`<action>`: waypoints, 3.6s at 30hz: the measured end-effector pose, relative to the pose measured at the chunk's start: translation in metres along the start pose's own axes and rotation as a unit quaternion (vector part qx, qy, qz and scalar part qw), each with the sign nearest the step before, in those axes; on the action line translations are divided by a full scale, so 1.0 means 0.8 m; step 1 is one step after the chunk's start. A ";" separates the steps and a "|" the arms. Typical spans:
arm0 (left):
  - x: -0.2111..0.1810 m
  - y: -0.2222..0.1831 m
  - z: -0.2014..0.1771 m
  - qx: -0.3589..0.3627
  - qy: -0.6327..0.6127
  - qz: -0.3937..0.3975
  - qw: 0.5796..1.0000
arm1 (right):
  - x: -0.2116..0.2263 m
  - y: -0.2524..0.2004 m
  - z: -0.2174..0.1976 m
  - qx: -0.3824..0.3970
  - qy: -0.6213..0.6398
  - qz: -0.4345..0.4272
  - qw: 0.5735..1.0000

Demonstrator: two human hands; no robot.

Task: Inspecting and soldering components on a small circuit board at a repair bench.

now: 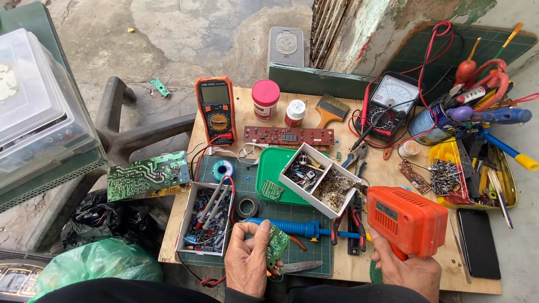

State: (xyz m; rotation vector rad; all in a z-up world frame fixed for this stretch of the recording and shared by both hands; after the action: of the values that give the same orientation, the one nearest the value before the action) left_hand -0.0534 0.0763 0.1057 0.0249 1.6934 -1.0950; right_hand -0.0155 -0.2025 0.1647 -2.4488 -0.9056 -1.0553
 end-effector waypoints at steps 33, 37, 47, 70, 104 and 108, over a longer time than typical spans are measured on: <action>0.004 -0.027 0.014 0.079 0.164 0.515 0.838 | 0.028 -0.047 -0.026 -0.057 0.131 -0.095 0.985; 0.006 -0.026 0.015 0.083 0.175 0.517 0.834 | 0.033 -0.052 -0.026 -0.065 0.122 -0.086 0.987; 0.012 -0.027 0.017 0.065 0.162 0.530 0.830 | 0.021 -0.039 -0.027 -0.032 0.106 -0.087 0.990; 0.037 0.002 0.100 0.178 -0.133 -0.206 0.953 | -0.037 0.009 -0.018 0.159 0.168 0.095 0.968; 0.035 0.024 0.123 0.170 -0.127 -0.224 0.951 | -0.022 0.000 -0.004 0.157 0.102 0.091 0.978; 0.034 0.024 0.120 0.159 -0.167 -0.276 0.933 | -0.025 0.003 -0.002 0.163 0.081 0.100 0.978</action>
State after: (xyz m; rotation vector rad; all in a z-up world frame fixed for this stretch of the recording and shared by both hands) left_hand 0.0161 0.0107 0.0714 -0.4326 1.2248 -1.6793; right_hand -0.0254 -0.2135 0.1513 -2.0988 -0.7002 -0.9374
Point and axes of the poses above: each hand's wrist, its own y-axis towards the middle knuckle, its own z-axis out of the palm, x = y × z, the point moved 4 cm from there along y, towards the middle knuckle, and after that the axes turned 15 degrees about -x, right-handed, at the moved point
